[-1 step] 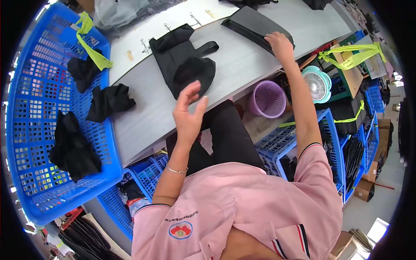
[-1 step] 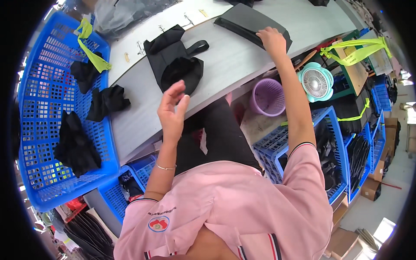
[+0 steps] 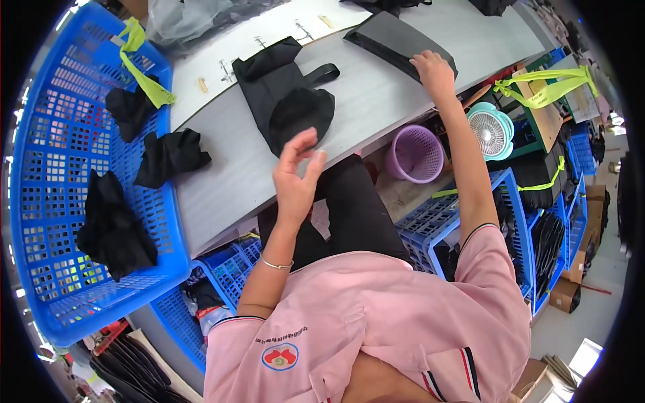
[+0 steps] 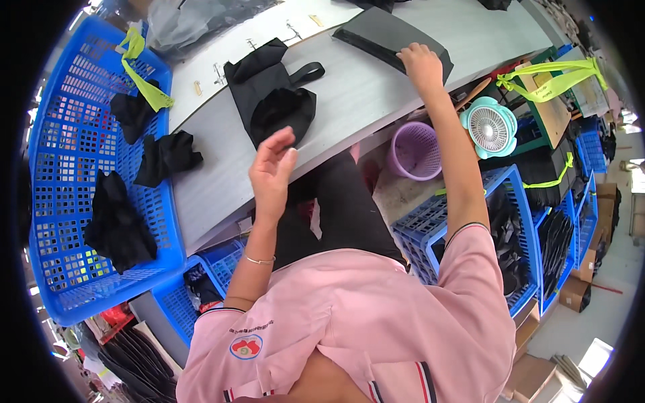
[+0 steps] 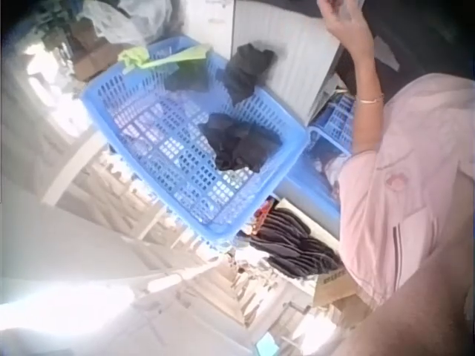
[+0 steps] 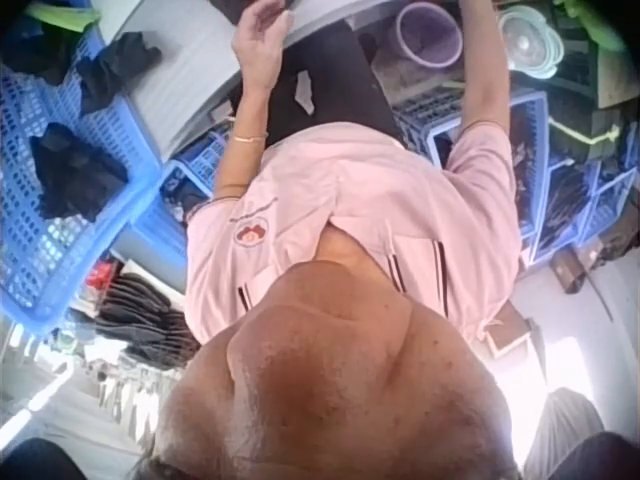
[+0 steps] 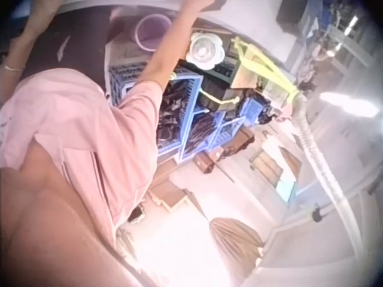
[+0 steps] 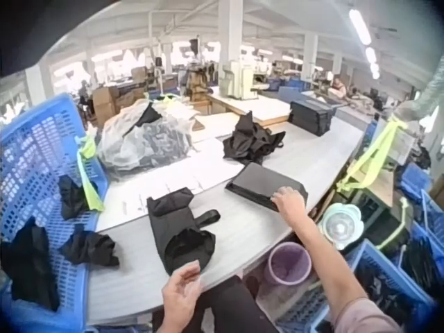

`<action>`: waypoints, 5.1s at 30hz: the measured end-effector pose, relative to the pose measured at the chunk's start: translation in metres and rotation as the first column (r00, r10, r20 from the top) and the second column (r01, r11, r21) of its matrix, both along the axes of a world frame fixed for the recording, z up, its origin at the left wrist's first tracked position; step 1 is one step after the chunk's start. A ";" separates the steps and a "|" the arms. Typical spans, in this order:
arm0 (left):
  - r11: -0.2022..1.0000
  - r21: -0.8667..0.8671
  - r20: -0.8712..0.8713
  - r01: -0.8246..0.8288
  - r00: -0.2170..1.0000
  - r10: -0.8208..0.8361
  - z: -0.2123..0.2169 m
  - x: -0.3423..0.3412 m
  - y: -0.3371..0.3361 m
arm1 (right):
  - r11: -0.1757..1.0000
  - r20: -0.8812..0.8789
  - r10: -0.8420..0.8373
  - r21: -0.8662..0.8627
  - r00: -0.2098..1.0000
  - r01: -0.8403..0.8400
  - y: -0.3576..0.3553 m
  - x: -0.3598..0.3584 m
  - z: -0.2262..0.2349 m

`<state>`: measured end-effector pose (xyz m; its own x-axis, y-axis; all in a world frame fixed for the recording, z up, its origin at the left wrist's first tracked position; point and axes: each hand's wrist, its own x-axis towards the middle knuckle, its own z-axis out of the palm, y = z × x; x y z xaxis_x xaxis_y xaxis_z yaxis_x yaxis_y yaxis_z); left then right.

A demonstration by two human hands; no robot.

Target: Inspecting and sorting black foam and fabric components at a manufacturing workstation.

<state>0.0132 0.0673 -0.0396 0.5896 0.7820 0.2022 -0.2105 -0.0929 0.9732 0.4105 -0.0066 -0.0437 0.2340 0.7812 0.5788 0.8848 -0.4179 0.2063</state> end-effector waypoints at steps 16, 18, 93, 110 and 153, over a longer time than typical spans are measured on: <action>0.073 -0.804 0.478 0.590 0.714 -0.512 -0.068 0.024 -0.095 | 0.953 -0.747 -0.097 -0.260 0.658 -0.155 -0.124 -0.297 0.031; 0.125 -0.799 0.462 0.588 0.734 -0.498 -0.069 0.022 -0.098 | 0.988 -0.938 0.116 0.077 0.325 -0.131 -0.137 -0.300 0.039; 0.795 0.530 -0.060 -0.294 0.923 0.381 0.030 -0.015 -0.059 | 0.677 -0.280 0.698 0.557 -0.659 0.481 -0.034 -0.297 0.017; 0.867 0.425 -0.051 -0.258 0.950 0.308 0.026 -0.012 -0.084 | 0.755 -0.249 0.644 0.359 -0.723 0.549 -0.022 -0.302 -0.027; 0.665 -0.731 -0.007 -0.152 0.977 0.215 -0.049 -0.041 -0.049 | 0.982 -0.558 0.046 -0.125 0.828 -0.139 0.000 -0.309 -0.030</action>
